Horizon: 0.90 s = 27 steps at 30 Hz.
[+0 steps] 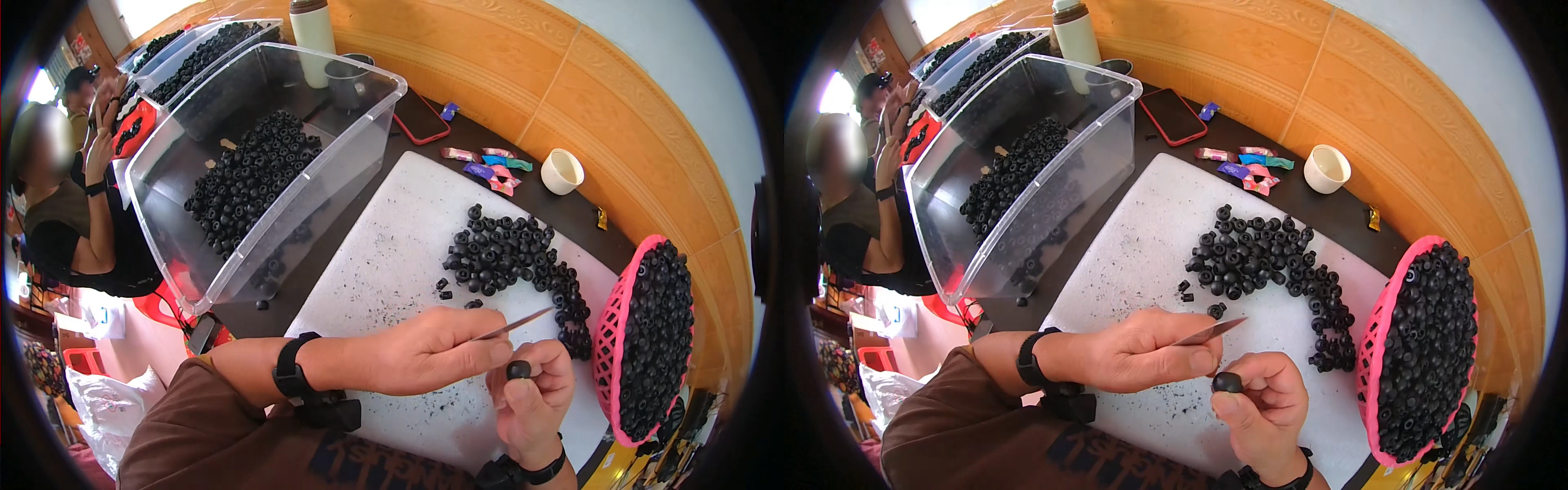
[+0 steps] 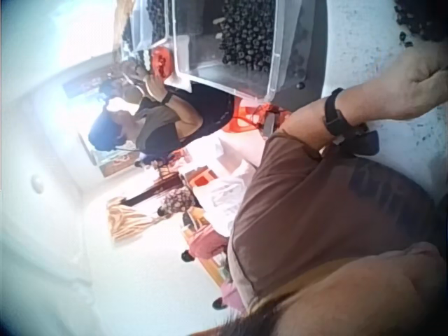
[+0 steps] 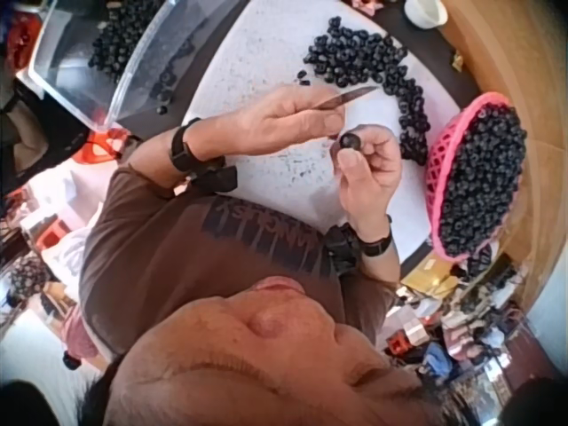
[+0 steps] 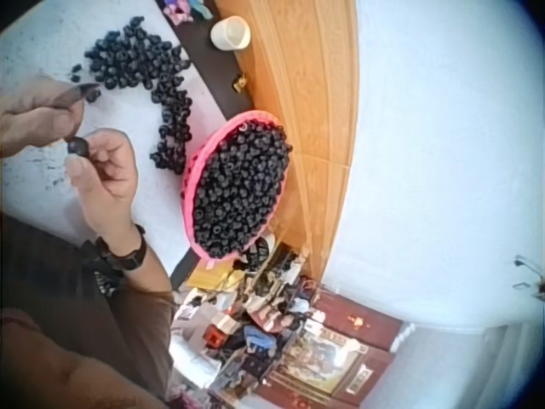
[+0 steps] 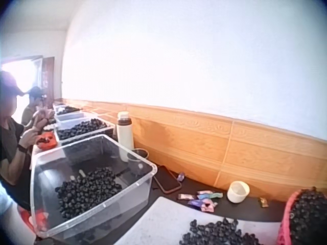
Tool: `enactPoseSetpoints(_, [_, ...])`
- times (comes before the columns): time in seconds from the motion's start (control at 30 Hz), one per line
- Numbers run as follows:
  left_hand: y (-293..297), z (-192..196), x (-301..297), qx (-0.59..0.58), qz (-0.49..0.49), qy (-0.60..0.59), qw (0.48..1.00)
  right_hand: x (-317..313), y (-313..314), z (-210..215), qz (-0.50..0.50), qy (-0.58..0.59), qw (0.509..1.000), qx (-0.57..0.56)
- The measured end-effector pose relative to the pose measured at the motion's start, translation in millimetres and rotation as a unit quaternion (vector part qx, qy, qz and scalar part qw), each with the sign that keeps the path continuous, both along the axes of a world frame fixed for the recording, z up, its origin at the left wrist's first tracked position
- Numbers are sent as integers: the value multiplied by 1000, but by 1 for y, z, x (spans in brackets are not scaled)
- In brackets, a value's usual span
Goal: Trimming flash or excess material from small black rubber components using a hand-held knife.
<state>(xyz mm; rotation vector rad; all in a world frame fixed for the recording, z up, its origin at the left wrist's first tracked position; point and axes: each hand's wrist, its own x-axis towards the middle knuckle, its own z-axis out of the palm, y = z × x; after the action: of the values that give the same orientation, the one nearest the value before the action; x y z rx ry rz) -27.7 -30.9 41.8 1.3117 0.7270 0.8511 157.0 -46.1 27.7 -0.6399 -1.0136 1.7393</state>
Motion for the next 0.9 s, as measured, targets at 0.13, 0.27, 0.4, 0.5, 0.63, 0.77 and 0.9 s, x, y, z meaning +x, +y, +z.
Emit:
enactPoseSetpoints(0.13, [1, -1, 1, -50, -57, -34, 997, 2, -1, -2, 2, -11, 1000, 6])
enactPoseSetpoints(0.27, [1, -2, 1, -68, -78, -51, 993, 2, -1, 0, 1, -44, 998, 34])
enactPoseSetpoints(0.4, [-1, -6, 2, -48, -92, -72, 992, 3, -1, -2, 9, -56, 996, 66])
enactPoseSetpoints(0.5, [-2, -5, 1, -57, -97, -89, 990, 2, -2, -1, 14, -54, 996, 68])
enactPoseSetpoints(0.63, [-2, -7, 3, -83, -94, -113, 986, 2, -3, 2, 12, -61, 997, 55])
enactPoseSetpoints(0.77, [1, -6, 2, -92, -111, -109, 984, 4, -2, 1, 11, -71, 996, 50])
enactPoseSetpoints(0.9, [2, -2, 2, -51, -102, -75, 991, 4, 0, 1, 10, -74, 996, 57])
